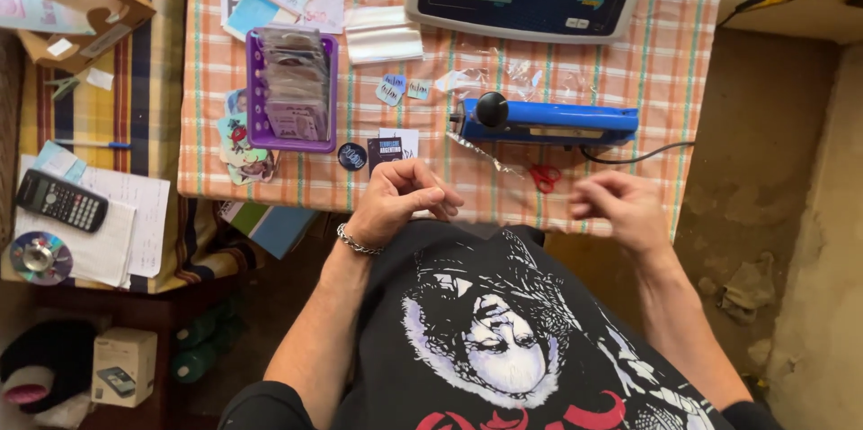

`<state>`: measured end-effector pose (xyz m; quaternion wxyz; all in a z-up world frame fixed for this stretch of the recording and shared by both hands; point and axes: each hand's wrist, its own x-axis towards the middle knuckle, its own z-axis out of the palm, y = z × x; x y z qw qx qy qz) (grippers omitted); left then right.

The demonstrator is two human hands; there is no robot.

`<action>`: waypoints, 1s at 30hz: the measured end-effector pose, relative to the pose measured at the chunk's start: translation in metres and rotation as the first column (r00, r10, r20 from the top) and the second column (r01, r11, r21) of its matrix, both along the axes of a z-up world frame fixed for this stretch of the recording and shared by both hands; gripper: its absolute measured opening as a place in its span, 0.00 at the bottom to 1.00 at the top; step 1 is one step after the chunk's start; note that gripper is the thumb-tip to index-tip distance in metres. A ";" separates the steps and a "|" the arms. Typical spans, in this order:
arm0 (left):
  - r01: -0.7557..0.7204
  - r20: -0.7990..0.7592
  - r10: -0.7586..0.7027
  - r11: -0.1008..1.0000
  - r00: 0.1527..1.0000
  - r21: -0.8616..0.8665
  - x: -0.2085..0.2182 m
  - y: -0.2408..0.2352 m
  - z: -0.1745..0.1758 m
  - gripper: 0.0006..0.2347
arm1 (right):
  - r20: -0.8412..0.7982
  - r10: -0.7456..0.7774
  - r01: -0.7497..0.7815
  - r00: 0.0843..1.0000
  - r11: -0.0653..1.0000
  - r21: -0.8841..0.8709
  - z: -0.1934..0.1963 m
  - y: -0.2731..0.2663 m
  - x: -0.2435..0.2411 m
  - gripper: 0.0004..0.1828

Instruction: Package small printed cards into plastic bags and seal them using a manual heat sealer on a workbench.

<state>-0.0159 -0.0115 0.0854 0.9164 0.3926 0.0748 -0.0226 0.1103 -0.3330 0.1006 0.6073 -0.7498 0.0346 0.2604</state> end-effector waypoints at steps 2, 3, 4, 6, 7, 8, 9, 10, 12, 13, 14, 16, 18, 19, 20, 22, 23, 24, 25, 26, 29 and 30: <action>-0.001 -0.002 0.001 1.000 1.000 0.016 -0.004 0.004 0.003 0.07 | 0.108 0.113 -0.095 0.988 0.983 -0.159 -0.021 -0.027 -0.001 0.07; 0.006 -0.004 -0.006 1.000 1.000 0.031 -0.007 0.005 0.005 0.07 | 0.196 0.231 -0.160 0.953 0.933 -0.321 -0.031 -0.041 -0.002 0.13; 0.000 -0.005 0.000 0.999 1.000 0.032 -0.008 0.005 0.007 0.07 | 0.196 0.237 -0.166 0.952 0.933 -0.320 -0.034 -0.043 -0.004 0.13; 0.000 -0.022 0.001 0.999 1.000 0.044 -0.009 0.004 0.013 0.06 | 0.159 -0.016 0.054 0.987 0.971 -0.234 -0.040 -0.048 -0.008 0.21; -0.002 -0.021 0.003 0.999 1.000 0.045 -0.006 0.006 0.017 0.06 | 0.159 -0.015 0.052 0.987 0.971 -0.233 -0.043 -0.041 -0.006 0.21; 0.024 -0.021 -0.022 0.993 1.000 0.114 -0.003 0.006 0.021 0.06 | 0.219 -0.063 0.114 0.974 0.967 -0.226 -0.046 -0.036 -0.005 0.11; 0.050 -0.021 -0.047 0.982 0.999 0.183 0.000 0.006 0.025 0.06 | 0.278 -0.110 0.174 0.954 0.961 -0.216 -0.048 -0.031 -0.004 0.09; 0.051 -0.021 -0.047 0.982 0.999 0.181 0.006 0.007 0.026 0.06 | 0.278 -0.111 0.175 0.954 0.960 -0.217 -0.027 -0.009 -0.004 0.09; 0.161 -0.090 -0.133 0.803 0.987 0.574 0.015 0.010 0.027 0.07 | 0.244 0.089 -0.114 0.966 0.989 0.091 0.016 0.037 -0.007 0.36; 0.161 -0.093 -0.132 0.802 0.987 0.575 0.021 0.009 0.035 0.07 | 0.242 0.090 -0.115 0.966 0.989 0.092 0.032 0.058 -0.007 0.36; 0.173 -0.057 -0.176 0.770 0.983 0.614 0.027 0.009 0.043 0.05 | 0.276 0.265 -0.307 0.924 0.944 0.124 0.048 0.079 -0.006 0.49; 0.181 -0.022 -0.220 0.735 0.975 0.654 0.036 0.007 0.049 0.05 | 0.316 0.427 -0.488 0.848 0.860 0.149 0.057 0.104 -0.002 0.62; 0.170 0.016 -0.255 0.687 0.967 0.707 0.039 0.007 0.046 0.13 | 0.244 0.451 -0.508 0.859 0.811 0.290 0.042 0.115 0.003 0.58; 0.165 0.016 -0.249 0.686 0.968 0.709 0.037 0.002 0.040 0.13 | 0.246 0.455 -0.513 0.856 0.807 0.292 0.034 0.113 0.002 0.58; 0.110 0.019 -0.158 0.764 0.987 0.636 0.034 -0.002 0.034 0.16 | 0.270 0.391 -0.450 0.880 0.869 0.206 0.026 0.112 0.001 0.43; 0.040 0.012 -0.057 0.829 0.998 0.558 0.023 -0.010 0.026 0.21 | 0.298 0.334 -0.383 0.894 0.915 0.123 0.015 0.108 -0.005 0.29; 0.076 -0.057 -0.053 0.831 0.997 0.551 0.015 -0.015 0.025 0.19 | 0.255 0.250 -0.297 0.934 0.941 0.163 0.013 0.105 -0.009 0.27; 0.110 -0.125 -0.049 0.832 0.991 0.544 0.009 -0.019 0.025 0.17 | 0.209 0.164 -0.207 0.964 0.958 0.199 0.011 0.103 -0.012 0.26; 0.102 -0.125 -0.040 0.832 0.991 0.545 0.004 -0.025 0.013 0.17 | 0.209 0.173 -0.215 0.963 0.956 0.201 0.004 0.098 -0.013 0.26; 0.099 -0.116 -0.024 0.701 0.993 0.706 -0.002 -0.032 0.002 0.09 | 0.180 0.205 -0.236 0.962 0.957 0.170 -0.004 0.093 -0.014 0.30; 0.121 -0.115 -0.041 0.465 0.993 0.877 -0.010 -0.037 -0.022 0.04 | 0.139 0.267 -0.283 0.954 0.952 0.114 -0.014 0.084 -0.015 0.35; 0.145 -0.125 -0.078 0.389 0.989 0.910 -0.012 -0.037 -0.029 0.05 | 0.129 0.292 -0.304 0.948 0.949 0.084 -0.015 0.081 -0.016 0.36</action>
